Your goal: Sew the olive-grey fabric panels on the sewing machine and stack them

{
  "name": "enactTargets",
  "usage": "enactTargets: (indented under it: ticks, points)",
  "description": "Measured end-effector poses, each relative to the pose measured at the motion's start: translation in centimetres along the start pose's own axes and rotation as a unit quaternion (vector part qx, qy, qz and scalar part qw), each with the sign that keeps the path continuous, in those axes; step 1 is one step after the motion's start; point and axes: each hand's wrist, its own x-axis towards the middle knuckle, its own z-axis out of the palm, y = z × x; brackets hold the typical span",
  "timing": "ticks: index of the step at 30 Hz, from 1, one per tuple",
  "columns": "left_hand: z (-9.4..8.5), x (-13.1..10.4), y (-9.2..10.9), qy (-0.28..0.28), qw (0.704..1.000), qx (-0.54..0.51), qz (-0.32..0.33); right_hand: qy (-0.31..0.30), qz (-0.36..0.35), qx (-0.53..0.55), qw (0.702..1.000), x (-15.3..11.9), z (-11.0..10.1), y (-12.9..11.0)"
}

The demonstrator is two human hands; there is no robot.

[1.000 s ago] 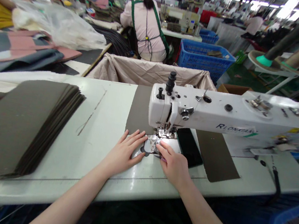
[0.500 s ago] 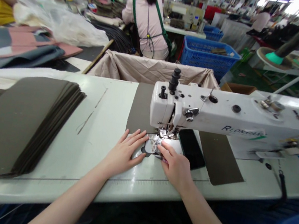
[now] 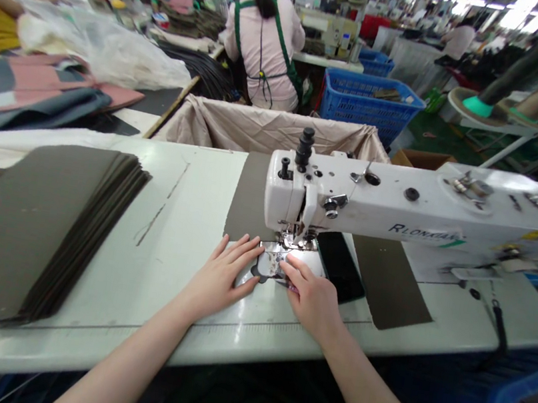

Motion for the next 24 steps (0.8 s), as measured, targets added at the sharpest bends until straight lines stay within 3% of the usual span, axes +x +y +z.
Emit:
enactTargets:
  ticks: [8, 16, 20, 24]
  points:
    - [0.3, -0.1, 0.1, 0.038, 0.999, 0.024, -0.003, 0.022, 0.0, 0.001, 1.0, -0.3, -0.1, -0.3]
    - [0.0, -0.6, -0.6, 0.144, 0.98, 0.061, -0.124, 0.028, 0.002, 0.0, 1.0, -0.6, -0.9, -0.8]
    - [0.6, -4.3, -1.2, 0.13, 0.982, 0.077, -0.116, 0.047, -0.009, 0.073, 0.996, -2.0, -2.0, -0.8]
    - [-0.4, -10.3, -2.1, 0.051, 0.995, 0.057, -0.061, 0.065, 0.026, 0.185, 0.98, -6.1, -2.9, -0.6]
